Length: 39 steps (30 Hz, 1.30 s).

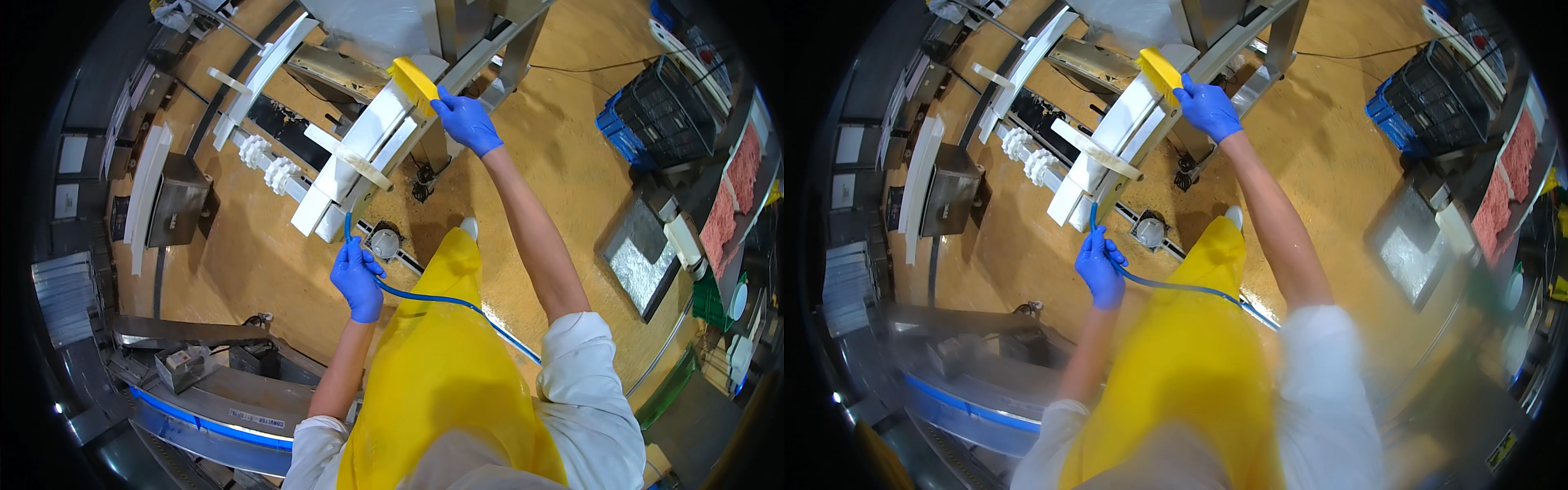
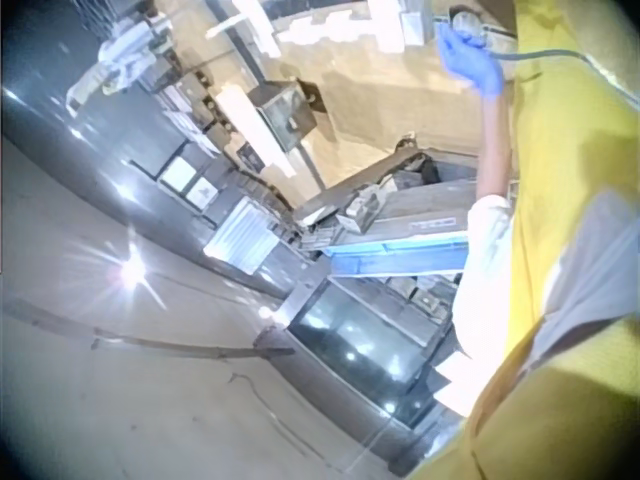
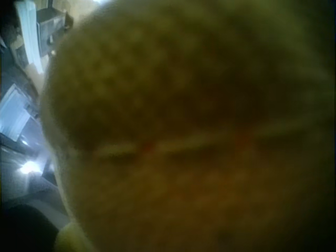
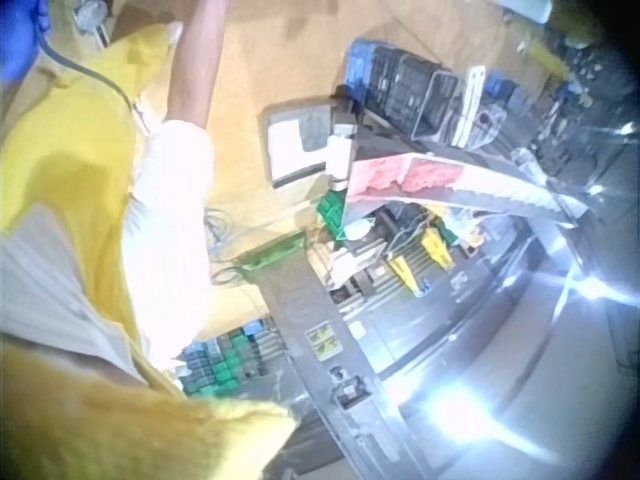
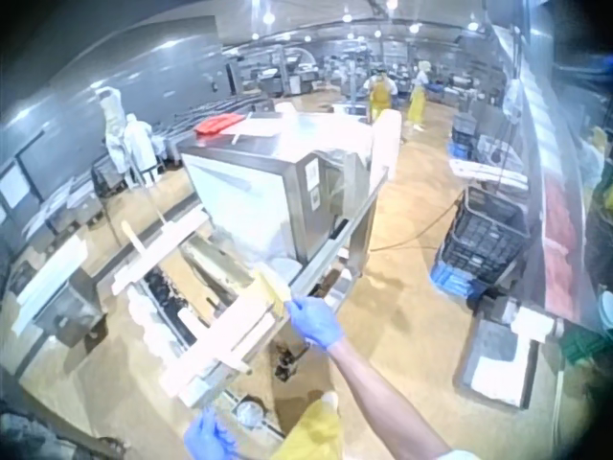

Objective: The person scrubs various parts of a white industrial machine using a yellow brush and a blue hose. They systematically clean rollers, frames, and other components while wearing blue gloves and a yellow apron.

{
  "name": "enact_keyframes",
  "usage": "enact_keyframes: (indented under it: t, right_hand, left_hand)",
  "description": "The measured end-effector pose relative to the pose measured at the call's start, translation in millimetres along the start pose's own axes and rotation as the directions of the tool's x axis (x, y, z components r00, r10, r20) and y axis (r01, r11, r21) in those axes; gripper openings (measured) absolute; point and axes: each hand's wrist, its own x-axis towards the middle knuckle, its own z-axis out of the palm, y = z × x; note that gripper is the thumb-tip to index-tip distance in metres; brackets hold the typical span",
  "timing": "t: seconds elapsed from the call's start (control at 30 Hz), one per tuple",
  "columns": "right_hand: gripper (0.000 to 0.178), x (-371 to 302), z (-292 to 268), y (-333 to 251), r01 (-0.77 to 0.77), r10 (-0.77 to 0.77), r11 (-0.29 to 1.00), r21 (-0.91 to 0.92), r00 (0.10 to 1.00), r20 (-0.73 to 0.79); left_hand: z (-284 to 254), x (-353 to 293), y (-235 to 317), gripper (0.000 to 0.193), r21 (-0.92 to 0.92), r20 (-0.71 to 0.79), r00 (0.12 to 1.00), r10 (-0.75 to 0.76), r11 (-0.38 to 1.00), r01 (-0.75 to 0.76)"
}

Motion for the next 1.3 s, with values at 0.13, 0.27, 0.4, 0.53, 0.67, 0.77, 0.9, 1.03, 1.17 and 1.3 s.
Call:
enact_keyframes:
  t: [0.13,0.27,0.4,0.53,0.67,0.77,0.9,1.03,1.17,1.3]
  right_hand:
    - [0.043,6.6,61.3,7.2,0.251,-0.229,0.966,-0.053,0.936,0.266]
    - [0.044,35.1,15.3,-50.9,-0.074,0.059,0.997,-0.003,0.768,0.638]
    - [0.044,46.4,39.3,-17.0,0.167,-0.073,0.977,-0.133,0.847,0.526]
    - [0.044,34.2,29.4,7.9,0.288,-0.268,0.958,-0.012,0.904,0.332]
    - [0.042,2.1,12.7,25.2,0.197,-0.225,0.974,0.11,0.807,0.545]
    - [0.039,-41.5,-19.8,21.3,0.054,-0.066,0.998,0.038,0.772,0.632]
    - [0.038,-87.2,-69.8,53.0,-0.27,0.216,0.963,0.015,0.802,0.557]
    - [0.041,-155.9,-101.2,137.2,-0.521,0.489,0.852,0.048,0.825,0.284]
    - [0.032,-205.6,-147.9,185.6,-0.705,0.722,0.627,0.331,0.686,0.093]
    - [0.026,-212.1,-185.5,223.2,-0.628,0.791,0.542,0.559,0.606,-0.086]
  left_hand:
    - [2.6,23.0,14.2,0.021,-0.076,-0.094,0.995,0.008,0.997,-0.015]
    - [-12.3,45.7,23.4,0.021,-0.086,-0.174,0.984,0.026,0.995,-0.042]
    - [-1.4,43.7,22.7,0.02,-0.064,-0.168,0.984,-0.052,0.997,0.042]
    - [10.6,15.6,1.1,0.019,0.042,-0.135,0.975,-0.178,0.982,0.186]
    - [24.2,4.7,-35.9,0.016,0.073,-0.147,0.91,-0.388,0.913,0.401]
    - [41.9,13.8,-59.0,0.012,0.06,-0.075,0.853,-0.517,0.851,0.521]
    - [89.0,36.9,-76.5,0.009,0.103,0.071,0.838,-0.541,0.84,0.533]
    - [178.9,50.3,-66.0,0.01,0.109,0.194,0.833,-0.517,0.856,0.506]
    - [289.9,54.1,-55.8,0.014,0.133,0.424,0.781,-0.458,0.885,0.447]
    - [412.3,53.1,-50.3,0.016,0.082,0.58,0.749,-0.32,0.938,0.337]
